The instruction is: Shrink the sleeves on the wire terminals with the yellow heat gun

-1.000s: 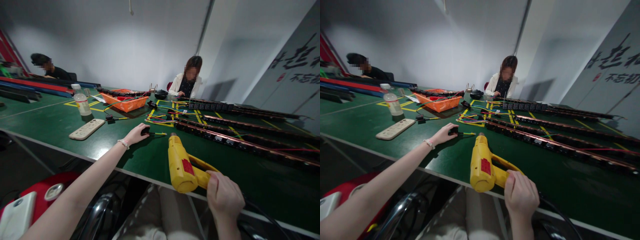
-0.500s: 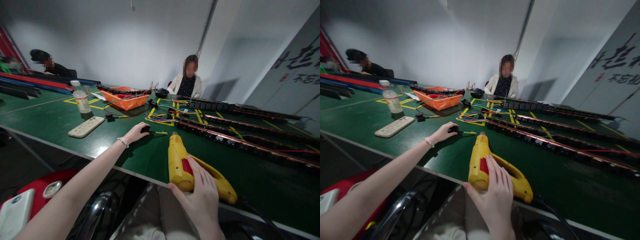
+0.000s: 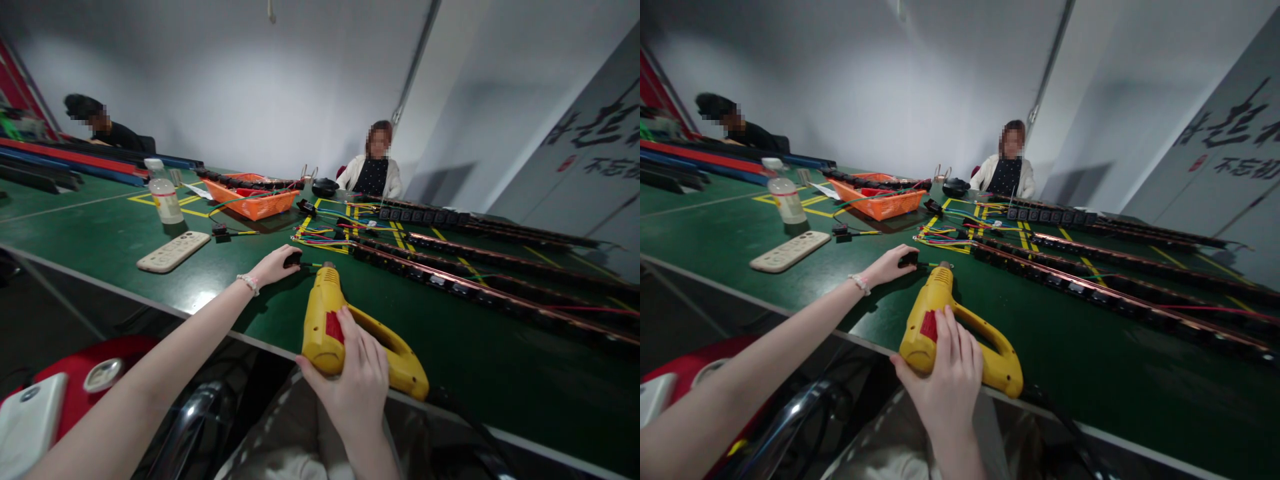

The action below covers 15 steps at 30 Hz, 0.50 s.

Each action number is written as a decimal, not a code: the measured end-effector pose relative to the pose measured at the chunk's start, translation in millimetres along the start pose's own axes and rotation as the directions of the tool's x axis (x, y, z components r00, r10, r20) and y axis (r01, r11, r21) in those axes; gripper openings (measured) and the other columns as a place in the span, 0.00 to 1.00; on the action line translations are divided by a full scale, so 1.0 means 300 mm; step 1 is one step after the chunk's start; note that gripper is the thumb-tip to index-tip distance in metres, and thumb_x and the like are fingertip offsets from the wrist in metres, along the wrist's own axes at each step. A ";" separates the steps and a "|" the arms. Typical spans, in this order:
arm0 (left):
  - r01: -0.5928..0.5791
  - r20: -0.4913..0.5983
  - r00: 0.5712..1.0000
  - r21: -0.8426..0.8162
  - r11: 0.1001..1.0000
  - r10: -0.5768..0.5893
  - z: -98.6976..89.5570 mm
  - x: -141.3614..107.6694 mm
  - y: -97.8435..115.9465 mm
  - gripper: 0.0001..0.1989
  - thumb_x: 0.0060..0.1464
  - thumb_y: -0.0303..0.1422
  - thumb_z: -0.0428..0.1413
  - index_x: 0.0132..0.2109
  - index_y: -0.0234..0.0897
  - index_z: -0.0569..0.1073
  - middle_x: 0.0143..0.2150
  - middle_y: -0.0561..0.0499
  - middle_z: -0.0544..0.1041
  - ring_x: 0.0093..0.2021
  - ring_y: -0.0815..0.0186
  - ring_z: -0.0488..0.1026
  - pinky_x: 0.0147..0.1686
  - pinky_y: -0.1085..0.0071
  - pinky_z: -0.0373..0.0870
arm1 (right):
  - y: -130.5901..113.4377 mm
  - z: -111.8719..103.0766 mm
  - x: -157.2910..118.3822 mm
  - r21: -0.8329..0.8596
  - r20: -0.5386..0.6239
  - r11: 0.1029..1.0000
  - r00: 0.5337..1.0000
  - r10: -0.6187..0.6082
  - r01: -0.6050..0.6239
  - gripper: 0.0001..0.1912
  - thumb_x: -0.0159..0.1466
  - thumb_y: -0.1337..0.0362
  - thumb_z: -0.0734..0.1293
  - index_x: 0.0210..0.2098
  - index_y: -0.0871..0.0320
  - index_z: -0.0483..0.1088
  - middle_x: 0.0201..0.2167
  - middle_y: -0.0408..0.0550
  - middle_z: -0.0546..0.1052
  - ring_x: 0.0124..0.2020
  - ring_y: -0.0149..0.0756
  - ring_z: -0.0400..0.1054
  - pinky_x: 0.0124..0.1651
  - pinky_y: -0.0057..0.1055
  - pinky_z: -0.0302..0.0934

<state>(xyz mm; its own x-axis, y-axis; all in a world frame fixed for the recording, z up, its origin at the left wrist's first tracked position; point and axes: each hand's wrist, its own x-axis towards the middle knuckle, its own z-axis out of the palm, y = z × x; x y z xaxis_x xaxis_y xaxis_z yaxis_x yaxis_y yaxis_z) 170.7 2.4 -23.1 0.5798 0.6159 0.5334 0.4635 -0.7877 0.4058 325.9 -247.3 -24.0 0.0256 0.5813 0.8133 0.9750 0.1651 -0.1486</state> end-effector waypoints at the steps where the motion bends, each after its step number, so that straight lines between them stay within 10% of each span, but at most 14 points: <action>1: -0.003 -0.001 1.000 -0.002 1.000 0.003 0.000 0.000 -0.001 0.20 0.52 0.37 0.54 0.52 0.37 0.68 0.45 0.46 0.70 0.45 0.60 0.71 0.46 0.65 0.69 | -0.012 0.006 0.003 0.014 0.006 1.000 1.000 -0.009 0.009 0.40 0.54 0.42 0.66 0.57 0.61 0.58 0.54 0.55 0.69 0.50 0.44 0.65 0.54 0.38 0.54; 15: -0.016 -0.014 1.000 -0.001 1.000 0.016 -0.003 -0.007 -0.027 0.21 0.49 0.28 0.51 0.53 0.35 0.67 0.47 0.45 0.71 0.47 0.61 0.70 0.50 0.64 0.67 | 0.005 0.013 0.010 0.125 0.068 0.987 0.991 -0.114 0.105 0.43 0.53 0.39 0.65 0.58 0.61 0.57 0.54 0.55 0.69 0.51 0.42 0.65 0.54 0.37 0.52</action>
<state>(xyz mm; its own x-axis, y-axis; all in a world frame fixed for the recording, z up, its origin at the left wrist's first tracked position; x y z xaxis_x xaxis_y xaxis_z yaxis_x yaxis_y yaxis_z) 165.0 7.6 -26.8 0.5778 0.6034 0.5496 0.4541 -0.7972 0.3978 326.4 -242.3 -24.1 -0.1005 0.6118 0.7846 0.9370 0.3233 -0.1320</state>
